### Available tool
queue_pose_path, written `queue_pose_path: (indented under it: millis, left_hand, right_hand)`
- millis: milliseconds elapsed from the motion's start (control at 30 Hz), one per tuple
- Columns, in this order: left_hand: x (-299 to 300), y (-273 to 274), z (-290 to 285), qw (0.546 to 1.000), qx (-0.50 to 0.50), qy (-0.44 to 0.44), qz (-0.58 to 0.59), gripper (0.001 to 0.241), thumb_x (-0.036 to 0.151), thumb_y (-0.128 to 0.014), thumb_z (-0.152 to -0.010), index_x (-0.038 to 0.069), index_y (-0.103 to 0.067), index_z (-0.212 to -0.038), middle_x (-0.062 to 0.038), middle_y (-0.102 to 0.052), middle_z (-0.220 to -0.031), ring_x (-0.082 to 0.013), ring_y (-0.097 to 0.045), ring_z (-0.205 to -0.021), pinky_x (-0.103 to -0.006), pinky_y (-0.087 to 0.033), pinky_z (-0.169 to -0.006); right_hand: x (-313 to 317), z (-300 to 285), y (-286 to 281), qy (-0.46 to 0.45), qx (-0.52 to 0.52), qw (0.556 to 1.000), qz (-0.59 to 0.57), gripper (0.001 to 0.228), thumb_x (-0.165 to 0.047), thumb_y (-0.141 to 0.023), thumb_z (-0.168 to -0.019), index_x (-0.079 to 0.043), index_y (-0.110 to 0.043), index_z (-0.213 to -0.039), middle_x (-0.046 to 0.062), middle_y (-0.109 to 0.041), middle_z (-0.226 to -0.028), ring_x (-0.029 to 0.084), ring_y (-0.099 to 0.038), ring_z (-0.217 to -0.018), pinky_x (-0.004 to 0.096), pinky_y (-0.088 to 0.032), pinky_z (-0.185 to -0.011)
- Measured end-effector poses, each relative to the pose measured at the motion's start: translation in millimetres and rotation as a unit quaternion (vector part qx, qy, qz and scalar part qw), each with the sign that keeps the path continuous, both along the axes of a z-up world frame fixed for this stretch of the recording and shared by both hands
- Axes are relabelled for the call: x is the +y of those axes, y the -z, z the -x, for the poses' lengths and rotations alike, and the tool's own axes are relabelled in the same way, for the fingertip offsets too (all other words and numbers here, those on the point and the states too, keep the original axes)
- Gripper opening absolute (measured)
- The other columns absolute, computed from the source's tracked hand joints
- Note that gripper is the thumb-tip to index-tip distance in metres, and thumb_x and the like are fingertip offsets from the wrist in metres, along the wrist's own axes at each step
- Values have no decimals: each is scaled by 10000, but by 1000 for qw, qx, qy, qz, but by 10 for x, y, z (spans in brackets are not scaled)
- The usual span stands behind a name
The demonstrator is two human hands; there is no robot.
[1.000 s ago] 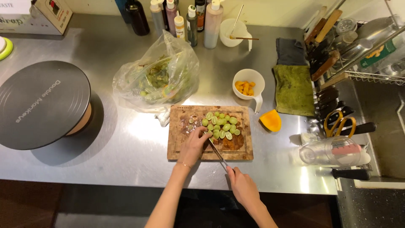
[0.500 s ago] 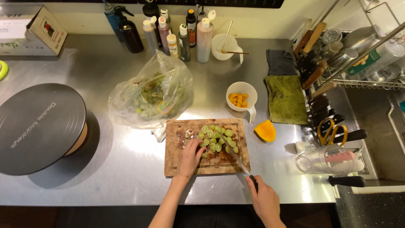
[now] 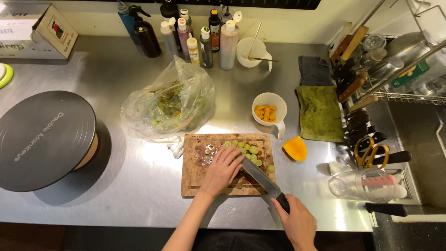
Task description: The recorder is using a knife to slice green grapes into smaller pieces on a wooden cutting board.
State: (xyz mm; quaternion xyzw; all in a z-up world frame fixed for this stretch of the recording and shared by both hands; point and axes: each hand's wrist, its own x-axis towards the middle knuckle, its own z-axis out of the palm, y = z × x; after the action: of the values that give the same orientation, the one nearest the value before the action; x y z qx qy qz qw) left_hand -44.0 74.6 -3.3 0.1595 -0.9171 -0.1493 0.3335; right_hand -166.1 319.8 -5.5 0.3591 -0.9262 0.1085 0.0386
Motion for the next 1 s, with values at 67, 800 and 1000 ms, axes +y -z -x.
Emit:
queue_pose_path:
  millis: [67, 800, 1000]
  left_hand:
    - [-62, 240, 64, 1000, -19, 2, 0, 313, 267, -577, -1019, 82, -669, -1254, -49, -629, -1380, -232, -508, -1374, -434, -320, -1224]
    - [-2690, 677, -564, 961, 14, -243, -130, 416, -82, -483, -863, 16, -668, -1223, -146, -696, -1223, -358, -669, -1060, -418, -518, -986]
    - [-3103, 1124, -528, 910, -278, -301, -62, 208, 112, -505, -935, 57, -702, -898, -181, -720, -929, -366, -711, -821, -486, -581, -758]
  right_hand:
    - [112, 43, -28, 0, 24, 1000, -4, 433, -565, -694, -850, -166, -695, -1017, -69, -711, -819, 153, -664, -635, 294, -500, -572]
    - [-504, 156, 191, 109, -391, 893, 195, 321, -288, -695, -941, 23, -774, -937, 98, -610, -597, 194, -528, -570, 293, -436, -573]
    - [-495, 198, 535, 120, -356, 913, 160, 322, -293, -725, -920, 23, -784, -894, 95, -648, -587, 180, -556, -566, 277, -448, -568]
